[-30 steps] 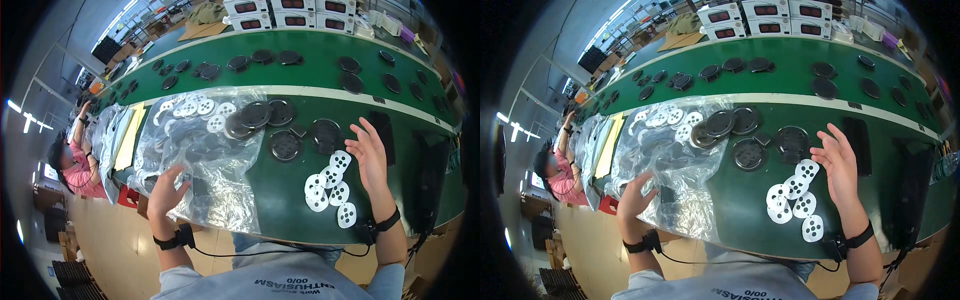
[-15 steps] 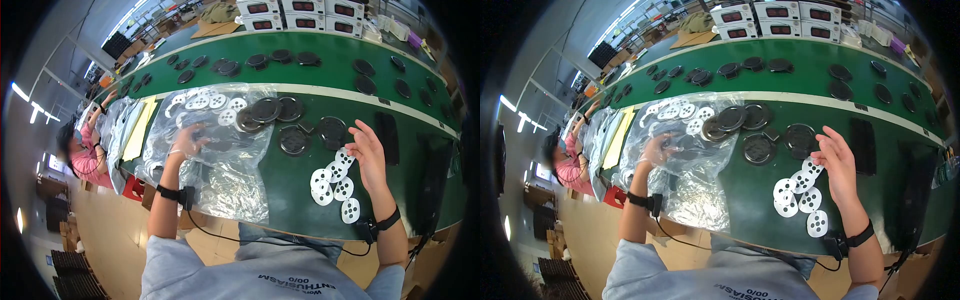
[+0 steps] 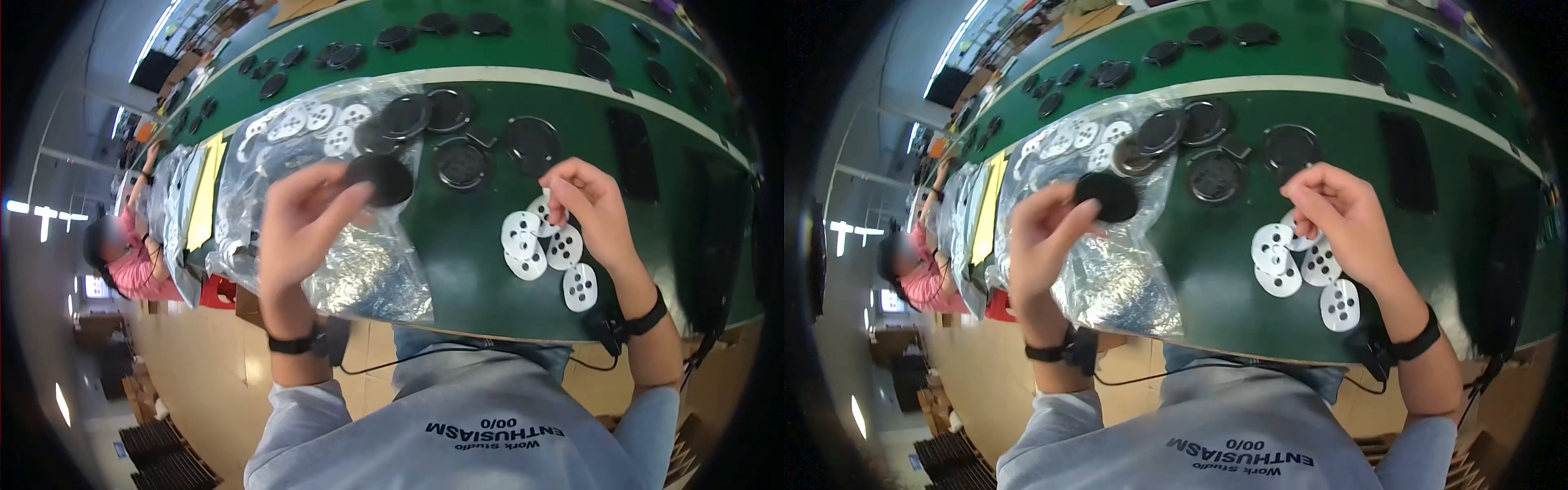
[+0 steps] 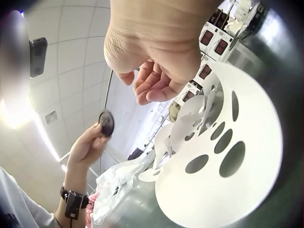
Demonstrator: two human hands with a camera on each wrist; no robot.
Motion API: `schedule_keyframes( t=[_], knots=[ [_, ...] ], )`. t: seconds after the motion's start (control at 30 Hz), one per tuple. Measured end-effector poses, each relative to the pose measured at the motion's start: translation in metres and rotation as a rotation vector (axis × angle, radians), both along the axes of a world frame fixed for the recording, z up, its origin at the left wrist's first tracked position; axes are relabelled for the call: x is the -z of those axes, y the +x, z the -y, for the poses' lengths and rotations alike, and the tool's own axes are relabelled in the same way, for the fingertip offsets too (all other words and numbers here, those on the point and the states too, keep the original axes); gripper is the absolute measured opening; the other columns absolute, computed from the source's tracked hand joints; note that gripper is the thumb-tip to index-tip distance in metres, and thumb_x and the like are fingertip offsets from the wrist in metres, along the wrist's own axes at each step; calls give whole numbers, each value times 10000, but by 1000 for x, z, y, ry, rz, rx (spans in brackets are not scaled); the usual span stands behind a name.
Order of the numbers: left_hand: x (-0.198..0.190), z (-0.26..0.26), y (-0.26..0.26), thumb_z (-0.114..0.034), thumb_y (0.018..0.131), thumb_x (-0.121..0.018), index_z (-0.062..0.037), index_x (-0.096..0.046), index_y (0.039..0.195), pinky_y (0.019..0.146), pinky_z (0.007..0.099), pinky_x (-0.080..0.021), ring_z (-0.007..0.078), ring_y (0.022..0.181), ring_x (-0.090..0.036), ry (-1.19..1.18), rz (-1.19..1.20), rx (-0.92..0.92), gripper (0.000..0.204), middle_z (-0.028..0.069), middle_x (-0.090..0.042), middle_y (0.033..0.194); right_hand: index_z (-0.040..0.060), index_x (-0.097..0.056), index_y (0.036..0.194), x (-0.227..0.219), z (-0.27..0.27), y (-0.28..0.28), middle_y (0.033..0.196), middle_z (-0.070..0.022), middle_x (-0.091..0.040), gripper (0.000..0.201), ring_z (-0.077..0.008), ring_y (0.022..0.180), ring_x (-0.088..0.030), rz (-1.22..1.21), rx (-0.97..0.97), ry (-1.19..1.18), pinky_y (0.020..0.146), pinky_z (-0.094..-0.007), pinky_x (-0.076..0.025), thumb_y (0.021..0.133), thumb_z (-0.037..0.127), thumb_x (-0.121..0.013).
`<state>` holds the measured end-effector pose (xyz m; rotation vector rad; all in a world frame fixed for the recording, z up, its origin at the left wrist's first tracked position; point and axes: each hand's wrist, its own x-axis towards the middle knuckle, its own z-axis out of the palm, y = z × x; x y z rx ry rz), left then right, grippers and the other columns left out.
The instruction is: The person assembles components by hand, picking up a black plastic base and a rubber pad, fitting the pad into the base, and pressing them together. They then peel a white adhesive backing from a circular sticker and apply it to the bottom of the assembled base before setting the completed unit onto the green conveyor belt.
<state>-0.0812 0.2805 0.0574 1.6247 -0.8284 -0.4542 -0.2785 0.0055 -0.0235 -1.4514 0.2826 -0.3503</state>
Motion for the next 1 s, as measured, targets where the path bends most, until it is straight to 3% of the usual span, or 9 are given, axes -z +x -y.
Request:
schedule_keyframes(
  t=[0.07, 0.23, 0.33, 0.4, 0.43, 0.5, 0.6, 0.73, 1.0],
  knots=[
    [23, 60, -6, 20, 880, -696, 51, -678, 1062, 728, 258, -574, 122, 837, -669, -100, -33, 98, 186, 85, -691, 953, 10, -646, 1029, 0, 3, -1, 783, -35, -630, 206, -81, 672, -604, 67, -59, 5, 603, -221, -476, 996, 205, -588],
    [48, 133, -40, 76, 748, -703, -83, -768, 947, 804, 305, -583, 244, 968, -678, -98, 626, 253, 263, 128, -645, 1106, 37, -546, 1196, -4, 7, -1, 1022, -65, -642, 240, -120, 836, -660, 94, -73, 393, 727, -267, -523, 1014, 192, -545],
    [62, 144, -42, 101, 718, -695, -85, -681, 1178, 864, 320, -553, 255, 1115, -610, -234, 623, 373, 496, 144, -572, 1231, 39, -547, 1154, 7, 12, 0, 1037, -36, -644, 190, -102, 891, -640, 175, 71, 135, 737, -260, -517, 981, 113, -571],
    [67, 144, -44, 82, 772, -676, -35, -611, 1257, 846, 310, -552, 225, 1099, -606, -259, 300, 361, 503, 146, -579, 1216, 38, -544, 1132, 2, 13, 0, 1044, -16, -640, 181, -83, 930, -620, 174, 66, 122, 748, -244, -505, 956, 58, -576],
    [72, 141, -41, 57, 821, -662, 2, -591, 1261, 822, 300, -555, 203, 1064, -616, -242, -59, 428, 449, 144, -595, 1195, 36, -543, 1134, 0, 12, -1, 1041, -18, -639, 182, -82, 930, -619, 164, 70, 78, 748, -241, -504, 956, 57, -575],
    [81, 137, -35, 7, 920, -635, 75, -550, 1269, 776, 279, -562, 158, 994, -635, -190, -320, 451, 365, 140, -627, 1155, 36, -540, 1139, -2, 6, -2, 1054, -23, -634, 206, -76, 929, -610, 167, 61, 68, 753, -231, -499, 940, 31, -593],
    [84, 134, -38, -13, 945, -635, 89, -619, 1155, 745, 274, -581, 161, 862, -682, -145, -377, 408, 234, 150, -698, 1023, 30, -570, 1122, 0, -3, -1, 1058, -33, -627, 246, -93, 927, -611, 196, 138, -31, 746, -229, -504, 891, 15, -656],
    [86, 133, -50, -8, 904, -697, 83, -648, 1102, 767, 287, -592, 169, 856, -701, -176, -421, 349, 223, 164, -711, 997, 35, -680, 957, -7, 0, -4, 1015, -74, -616, 198, -139, 822, -589, 160, 398, -878, 664, -237, -472, 778, 33, -765],
    [101, 131, -50, 22, 817, -777, 58, -698, 970, 748, 277, -584, 160, 845, -697, -212, -335, 325, 176, 141, -718, 948, -4, -704, 892, 4, -10, -1, 818, -79, -681, 126, -131, 690, -665, 223, 284, -509, 625, -245, -523, 778, 5, -757]
  ],
)
